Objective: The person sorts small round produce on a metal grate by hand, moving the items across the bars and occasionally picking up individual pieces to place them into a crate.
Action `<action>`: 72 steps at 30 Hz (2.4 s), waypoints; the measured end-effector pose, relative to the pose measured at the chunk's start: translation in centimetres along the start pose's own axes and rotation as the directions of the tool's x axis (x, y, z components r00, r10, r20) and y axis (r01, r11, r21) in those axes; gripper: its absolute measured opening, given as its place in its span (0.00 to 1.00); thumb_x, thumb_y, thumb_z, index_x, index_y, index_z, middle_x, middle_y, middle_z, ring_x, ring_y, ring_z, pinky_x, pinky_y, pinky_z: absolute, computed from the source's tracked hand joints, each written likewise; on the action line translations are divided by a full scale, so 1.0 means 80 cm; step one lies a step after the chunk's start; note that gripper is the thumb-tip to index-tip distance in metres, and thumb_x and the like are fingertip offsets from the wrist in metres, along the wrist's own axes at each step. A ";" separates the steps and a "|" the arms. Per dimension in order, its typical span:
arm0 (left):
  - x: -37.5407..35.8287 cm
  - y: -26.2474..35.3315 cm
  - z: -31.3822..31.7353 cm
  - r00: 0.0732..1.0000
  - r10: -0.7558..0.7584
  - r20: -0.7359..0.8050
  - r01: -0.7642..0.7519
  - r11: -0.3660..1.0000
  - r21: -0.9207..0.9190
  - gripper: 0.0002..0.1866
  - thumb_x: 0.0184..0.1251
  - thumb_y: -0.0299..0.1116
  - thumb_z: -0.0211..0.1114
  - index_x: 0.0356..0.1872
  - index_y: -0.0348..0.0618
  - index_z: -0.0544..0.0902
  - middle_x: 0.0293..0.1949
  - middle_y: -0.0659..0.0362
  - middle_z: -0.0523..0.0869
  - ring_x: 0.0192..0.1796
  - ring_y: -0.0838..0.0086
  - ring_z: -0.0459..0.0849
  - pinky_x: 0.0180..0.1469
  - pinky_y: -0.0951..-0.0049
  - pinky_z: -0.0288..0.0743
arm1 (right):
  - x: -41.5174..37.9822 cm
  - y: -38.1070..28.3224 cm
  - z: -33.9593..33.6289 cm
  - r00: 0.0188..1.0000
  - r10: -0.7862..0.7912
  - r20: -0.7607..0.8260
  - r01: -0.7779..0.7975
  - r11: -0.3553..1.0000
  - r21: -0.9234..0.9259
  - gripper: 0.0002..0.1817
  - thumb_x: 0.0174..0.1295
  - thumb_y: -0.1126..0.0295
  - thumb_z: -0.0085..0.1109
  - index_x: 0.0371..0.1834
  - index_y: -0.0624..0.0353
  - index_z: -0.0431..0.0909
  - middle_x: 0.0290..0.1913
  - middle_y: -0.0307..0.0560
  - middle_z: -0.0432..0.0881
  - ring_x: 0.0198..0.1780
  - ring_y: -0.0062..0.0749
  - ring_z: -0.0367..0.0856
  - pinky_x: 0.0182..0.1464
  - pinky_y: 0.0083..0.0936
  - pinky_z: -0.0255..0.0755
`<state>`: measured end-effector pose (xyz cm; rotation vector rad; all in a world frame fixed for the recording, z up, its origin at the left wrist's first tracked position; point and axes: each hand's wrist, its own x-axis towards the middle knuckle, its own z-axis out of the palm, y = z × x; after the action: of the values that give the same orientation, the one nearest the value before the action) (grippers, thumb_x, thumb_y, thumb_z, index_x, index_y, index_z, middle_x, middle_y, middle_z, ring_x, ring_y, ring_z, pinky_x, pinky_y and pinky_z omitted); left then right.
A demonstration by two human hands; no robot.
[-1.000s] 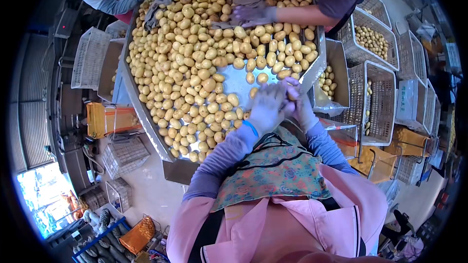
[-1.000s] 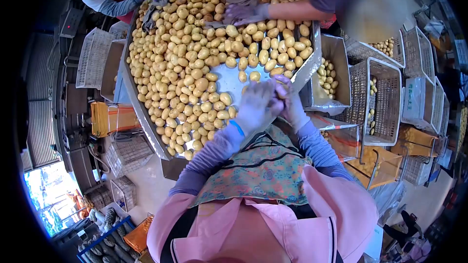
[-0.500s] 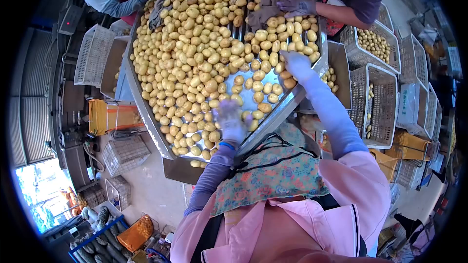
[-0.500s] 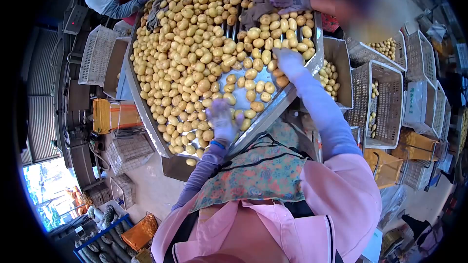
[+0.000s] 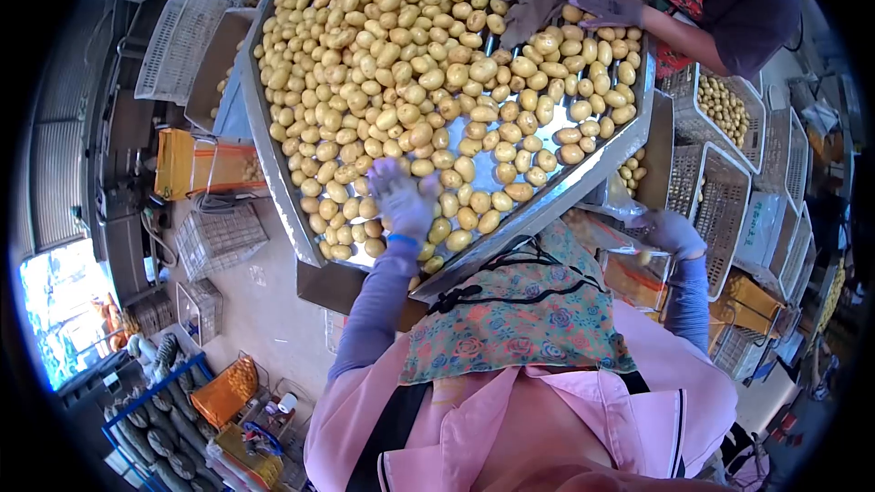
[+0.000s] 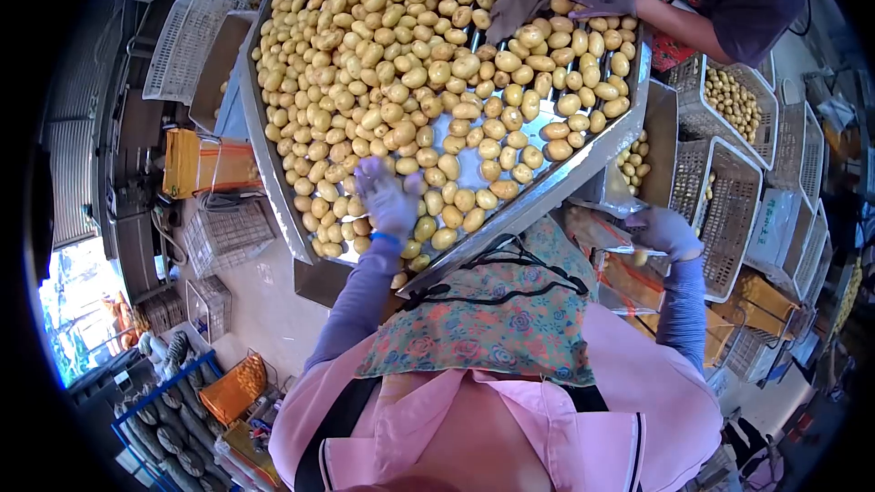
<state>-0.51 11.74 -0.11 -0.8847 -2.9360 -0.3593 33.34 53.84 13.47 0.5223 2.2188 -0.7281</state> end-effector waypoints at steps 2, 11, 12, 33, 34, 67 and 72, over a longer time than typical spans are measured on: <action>0.031 0.071 0.016 0.994 -0.055 0.100 0.032 0.976 0.216 0.45 0.74 0.58 0.51 0.78 0.30 0.52 0.79 0.33 0.48 0.82 0.37 0.37 0.79 0.38 0.30 | 0.027 -0.014 0.003 0.975 0.061 -0.215 -0.031 0.989 0.142 0.25 0.62 0.62 0.68 0.62 0.58 0.80 0.51 0.51 0.85 0.55 0.38 0.83 0.60 0.32 0.74; -0.084 0.025 -0.016 0.903 0.378 0.206 -0.339 0.919 -0.201 0.31 0.70 0.49 0.60 0.73 0.53 0.71 0.76 0.50 0.64 0.80 0.50 0.55 0.78 0.45 0.44 | 0.212 -0.184 -0.018 0.453 -0.482 -0.750 0.389 0.864 -0.320 0.25 0.64 0.61 0.61 0.67 0.41 0.77 0.64 0.46 0.79 0.60 0.47 0.81 0.60 0.40 0.76; -0.092 0.004 -0.026 0.927 0.250 0.278 -0.220 0.966 -0.134 0.32 0.72 0.46 0.59 0.76 0.55 0.67 0.78 0.47 0.61 0.82 0.52 0.52 0.79 0.46 0.41 | 0.229 -0.203 -0.018 0.460 -0.398 -0.793 0.379 0.896 -0.230 0.24 0.64 0.61 0.60 0.66 0.41 0.77 0.61 0.44 0.81 0.56 0.44 0.84 0.56 0.38 0.78; 0.192 0.139 0.029 0.893 0.437 0.109 -0.440 0.898 -0.004 0.15 0.61 0.35 0.65 0.49 0.47 0.78 0.42 0.53 0.85 0.46 0.53 0.83 0.44 0.50 0.76 | 0.344 -0.262 -0.114 0.763 -0.206 -0.612 0.023 0.956 -0.293 0.22 0.58 0.65 0.61 0.57 0.55 0.76 0.55 0.56 0.84 0.50 0.47 0.86 0.50 0.44 0.80; 0.190 0.134 0.033 0.889 0.449 0.092 -0.449 0.893 -0.027 0.16 0.61 0.34 0.66 0.51 0.46 0.79 0.42 0.52 0.84 0.45 0.53 0.83 0.43 0.49 0.76 | 0.349 -0.267 -0.116 0.846 -0.156 -0.509 -0.010 0.951 -0.308 0.25 0.58 0.65 0.62 0.60 0.55 0.74 0.53 0.55 0.85 0.48 0.49 0.88 0.48 0.45 0.80; -0.011 0.118 -0.007 0.806 0.570 0.158 -0.543 0.819 -0.186 0.39 0.74 0.58 0.52 0.78 0.44 0.62 0.76 0.41 0.63 0.80 0.47 0.55 0.79 0.37 0.39 | 0.178 -0.152 -0.028 0.553 -0.554 -0.623 0.361 0.832 -0.420 0.25 0.60 0.63 0.68 0.64 0.44 0.81 0.71 0.49 0.74 0.72 0.49 0.71 0.71 0.36 0.67; -0.081 -0.002 -0.049 0.857 0.425 0.292 -0.395 0.905 -0.158 0.40 0.71 0.57 0.57 0.76 0.43 0.64 0.77 0.49 0.64 0.81 0.56 0.56 0.80 0.42 0.36 | 0.272 -0.200 -0.112 0.595 -0.314 -0.740 0.469 0.883 0.003 0.24 0.65 0.56 0.60 0.65 0.42 0.78 0.57 0.48 0.83 0.55 0.48 0.84 0.59 0.41 0.76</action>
<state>4.73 7.16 2.92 -1.6938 -2.8978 -0.3532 5.67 50.52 7.81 0.4600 3.1031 -1.1323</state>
